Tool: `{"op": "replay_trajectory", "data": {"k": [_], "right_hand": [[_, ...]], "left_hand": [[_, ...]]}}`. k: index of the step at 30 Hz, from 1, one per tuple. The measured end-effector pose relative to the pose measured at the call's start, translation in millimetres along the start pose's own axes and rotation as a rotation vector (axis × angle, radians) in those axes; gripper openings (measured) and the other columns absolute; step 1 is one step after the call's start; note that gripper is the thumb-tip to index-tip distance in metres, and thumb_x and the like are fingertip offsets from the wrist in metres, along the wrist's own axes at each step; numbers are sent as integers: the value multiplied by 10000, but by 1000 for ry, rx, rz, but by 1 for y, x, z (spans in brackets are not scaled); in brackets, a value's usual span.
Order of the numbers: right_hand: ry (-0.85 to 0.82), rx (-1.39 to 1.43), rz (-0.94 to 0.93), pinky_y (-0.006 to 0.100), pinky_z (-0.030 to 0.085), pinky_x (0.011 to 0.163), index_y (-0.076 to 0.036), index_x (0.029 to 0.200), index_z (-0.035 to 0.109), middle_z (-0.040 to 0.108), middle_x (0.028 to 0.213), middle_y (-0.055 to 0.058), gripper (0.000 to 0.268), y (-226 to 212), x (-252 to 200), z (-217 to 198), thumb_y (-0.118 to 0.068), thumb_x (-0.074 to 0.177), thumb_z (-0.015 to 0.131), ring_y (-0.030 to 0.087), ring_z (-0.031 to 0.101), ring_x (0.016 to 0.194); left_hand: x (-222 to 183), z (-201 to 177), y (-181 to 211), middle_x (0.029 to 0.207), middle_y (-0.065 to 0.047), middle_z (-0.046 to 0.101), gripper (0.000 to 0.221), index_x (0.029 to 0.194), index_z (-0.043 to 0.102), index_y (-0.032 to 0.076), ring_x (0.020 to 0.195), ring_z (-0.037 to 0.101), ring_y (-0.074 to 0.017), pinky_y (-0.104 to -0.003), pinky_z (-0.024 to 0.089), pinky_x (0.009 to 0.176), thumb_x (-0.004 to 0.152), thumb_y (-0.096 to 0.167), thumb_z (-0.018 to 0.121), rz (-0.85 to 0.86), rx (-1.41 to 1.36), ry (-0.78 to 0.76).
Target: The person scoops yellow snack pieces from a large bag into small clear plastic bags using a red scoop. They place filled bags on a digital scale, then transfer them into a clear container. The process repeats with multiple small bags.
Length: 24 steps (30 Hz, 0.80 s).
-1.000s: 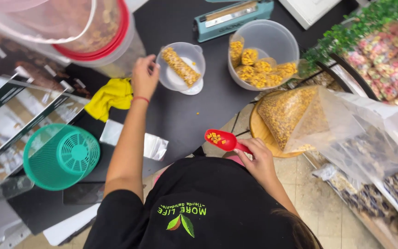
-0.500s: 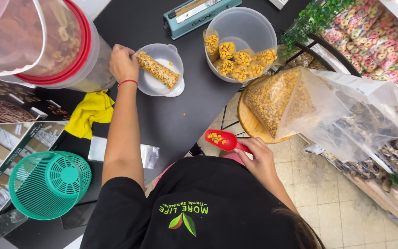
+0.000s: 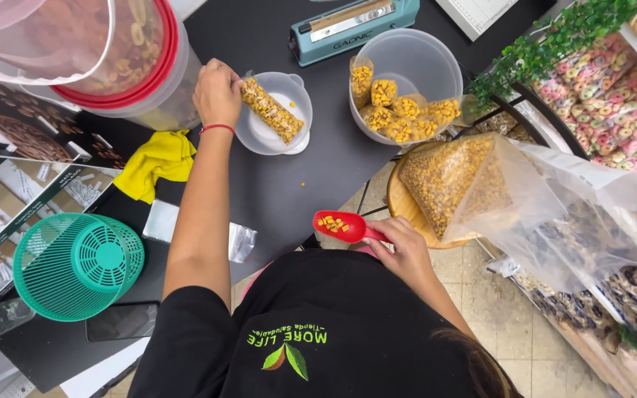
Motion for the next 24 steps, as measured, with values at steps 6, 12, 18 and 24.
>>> {"op": "replay_trajectory", "data": {"k": [6, 12, 18, 24], "right_hand": [[16, 6, 18, 310, 526, 779, -63, 1098, 706, 739, 1010, 57, 219, 9, -2, -17, -217, 946, 736, 214, 664, 872], [0, 36, 77, 332, 515, 809, -66, 1126, 706, 734, 1025, 63, 228, 22, -8, -37, -213, 952, 721, 218, 659, 922], [26, 42, 42, 328, 497, 764, -38, 1118, 701, 725, 996, 83, 232, 28, -13, -57, -181, 939, 741, 225, 635, 855], [60, 53, 2, 346, 520, 799, -31, 1135, 700, 735, 1028, 98, 259, 39, -22, -71, -165, 923, 763, 242, 666, 900]], "left_hand": [[-5, -11, 23, 869, -128, 721, 89, 966, 550, 158, 844, 642, -482, -578, 456, 696, 993, 206, 619, -15, -199, -50], [-21, -59, 73, 846, -72, 747, 115, 945, 536, 117, 786, 708, -330, -447, 481, 684, 983, 90, 641, 117, -366, 90], [-34, -150, 169, 841, -55, 728, 166, 934, 562, 63, 740, 738, -192, -326, 520, 610, 1017, 19, 698, 417, -396, 392], [-25, -182, 265, 930, -71, 806, 131, 1069, 628, 37, 793, 798, -227, -315, 599, 717, 991, 91, 719, 528, -548, 521]]}}
Point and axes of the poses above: each hand's wrist, its own x-axis towards the middle knuckle, its own z-axis out of the palm, y = z × x, the point moved 9 cm from there along x, towards the middle knuckle
